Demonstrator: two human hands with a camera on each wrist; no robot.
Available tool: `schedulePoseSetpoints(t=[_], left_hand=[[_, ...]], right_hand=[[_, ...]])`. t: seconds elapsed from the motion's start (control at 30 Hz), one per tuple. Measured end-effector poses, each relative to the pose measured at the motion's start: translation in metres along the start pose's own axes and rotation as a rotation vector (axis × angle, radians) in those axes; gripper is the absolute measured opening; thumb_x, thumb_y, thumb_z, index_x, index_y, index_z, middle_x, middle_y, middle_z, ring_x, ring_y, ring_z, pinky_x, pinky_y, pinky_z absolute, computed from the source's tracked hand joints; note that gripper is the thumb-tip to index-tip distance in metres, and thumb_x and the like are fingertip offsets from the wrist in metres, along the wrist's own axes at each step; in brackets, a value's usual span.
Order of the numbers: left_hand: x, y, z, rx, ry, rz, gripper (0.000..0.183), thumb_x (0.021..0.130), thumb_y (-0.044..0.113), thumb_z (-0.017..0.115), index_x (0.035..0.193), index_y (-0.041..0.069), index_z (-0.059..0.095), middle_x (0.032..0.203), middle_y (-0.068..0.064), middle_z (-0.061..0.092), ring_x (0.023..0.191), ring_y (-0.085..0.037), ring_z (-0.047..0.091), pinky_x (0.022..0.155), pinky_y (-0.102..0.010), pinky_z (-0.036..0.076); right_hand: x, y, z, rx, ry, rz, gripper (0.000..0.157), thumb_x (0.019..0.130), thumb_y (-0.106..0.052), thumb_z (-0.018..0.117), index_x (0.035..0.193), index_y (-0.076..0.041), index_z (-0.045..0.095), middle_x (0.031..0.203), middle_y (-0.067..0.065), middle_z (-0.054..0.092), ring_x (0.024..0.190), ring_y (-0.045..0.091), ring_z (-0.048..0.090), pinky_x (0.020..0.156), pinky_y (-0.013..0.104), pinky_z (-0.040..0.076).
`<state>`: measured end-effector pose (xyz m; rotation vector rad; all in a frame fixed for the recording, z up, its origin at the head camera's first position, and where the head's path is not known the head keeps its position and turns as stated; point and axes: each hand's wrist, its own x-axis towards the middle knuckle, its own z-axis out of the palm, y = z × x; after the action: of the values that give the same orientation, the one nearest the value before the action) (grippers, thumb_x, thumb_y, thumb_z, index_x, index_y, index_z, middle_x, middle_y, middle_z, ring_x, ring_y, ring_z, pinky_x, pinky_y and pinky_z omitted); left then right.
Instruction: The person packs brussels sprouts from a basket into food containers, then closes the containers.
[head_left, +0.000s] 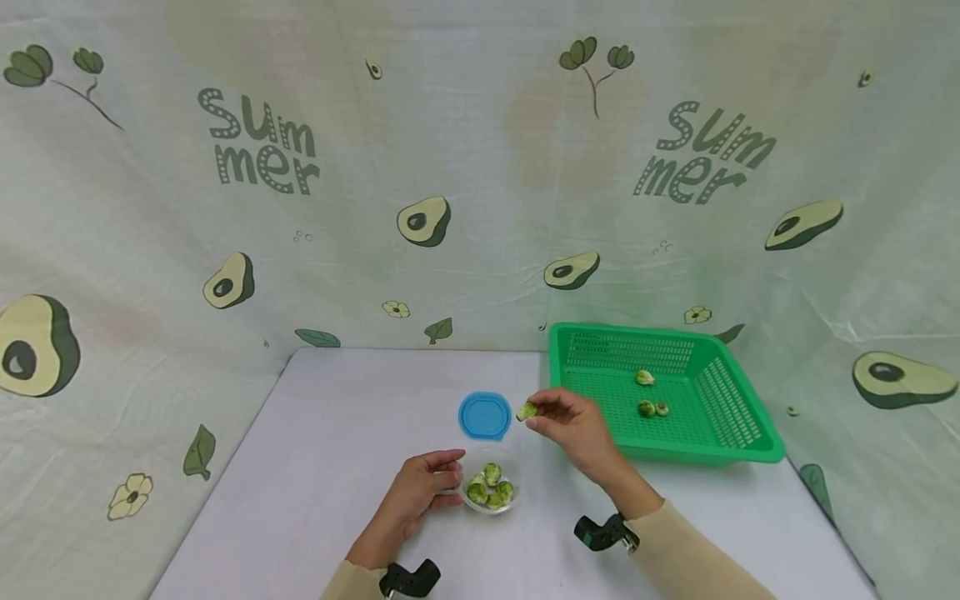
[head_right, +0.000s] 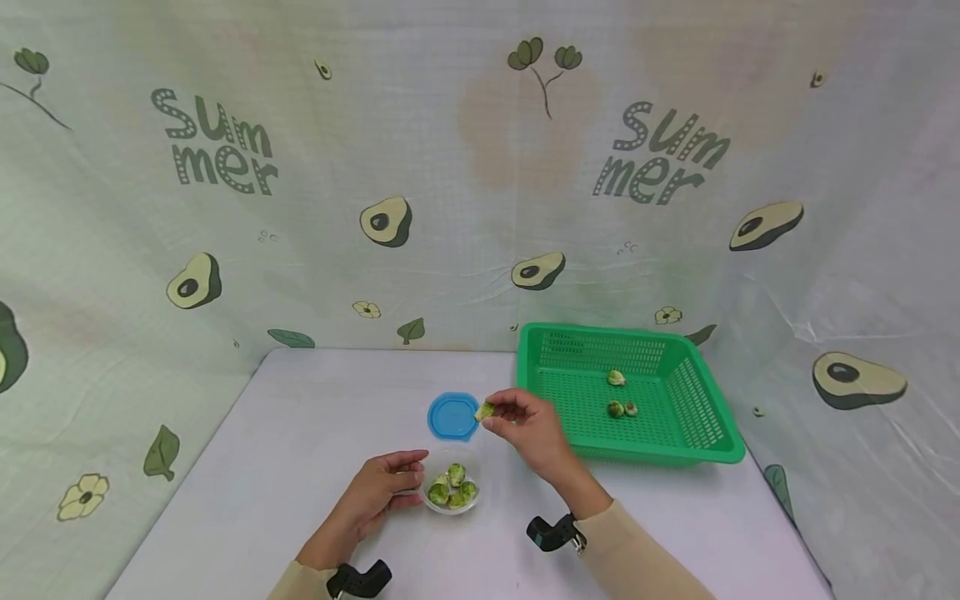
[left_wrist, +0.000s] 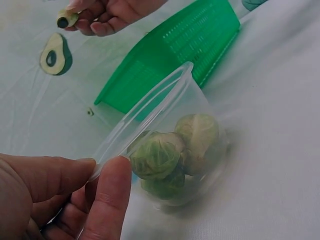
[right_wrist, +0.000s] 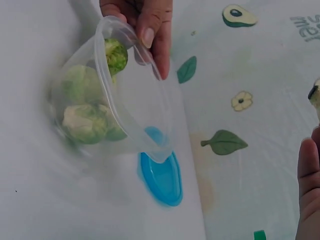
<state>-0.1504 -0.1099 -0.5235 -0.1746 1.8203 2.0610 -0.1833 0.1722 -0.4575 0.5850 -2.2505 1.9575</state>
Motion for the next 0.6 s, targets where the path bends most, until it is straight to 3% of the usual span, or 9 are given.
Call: schedulePoseSetpoints(t=[0.13,0.37,0.6], left_hand=[[0.001,-0.001,-0.001,-0.007,-0.003,0.007,0.051,0.096,-0.003,0.07,0.145,-0.008,0.058,0.106,-0.004,0.062,0.087,-0.012,0.065,0.074,-0.033,0.067],[-0.001,0.0,0.0,0.0,0.0,-0.01,0.05,0.096,-0.002,0.071,0.144,-0.007,0.059,0.107,-0.005,0.062,0.089,-0.013,0.066,0.075,-0.031,0.067],[0.0,0.001,0.0,0.004,0.002,-0.024,0.049,0.097,0.0,0.071,0.144,-0.005,0.06,0.107,-0.006,0.063,0.092,-0.014,0.067,0.075,-0.03,0.067]], right_hand=[[-0.005,0.002,0.007,-0.001,0.016,0.022,0.032,0.089,0.001,0.081,0.12,0.002,0.072,0.112,0.016,0.071,0.095,0.01,0.065,0.079,0.02,0.061],[-0.013,0.01,0.017,0.052,-0.017,0.007,0.03,0.09,0.005,0.078,0.119,0.009,0.07,0.112,0.022,0.07,0.095,0.009,0.067,0.079,0.021,0.062],[-0.018,0.012,0.026,0.044,-0.025,0.056,0.028,0.091,0.004,0.078,0.118,0.007,0.071,0.113,0.028,0.068,0.095,0.009,0.068,0.081,0.021,0.063]])
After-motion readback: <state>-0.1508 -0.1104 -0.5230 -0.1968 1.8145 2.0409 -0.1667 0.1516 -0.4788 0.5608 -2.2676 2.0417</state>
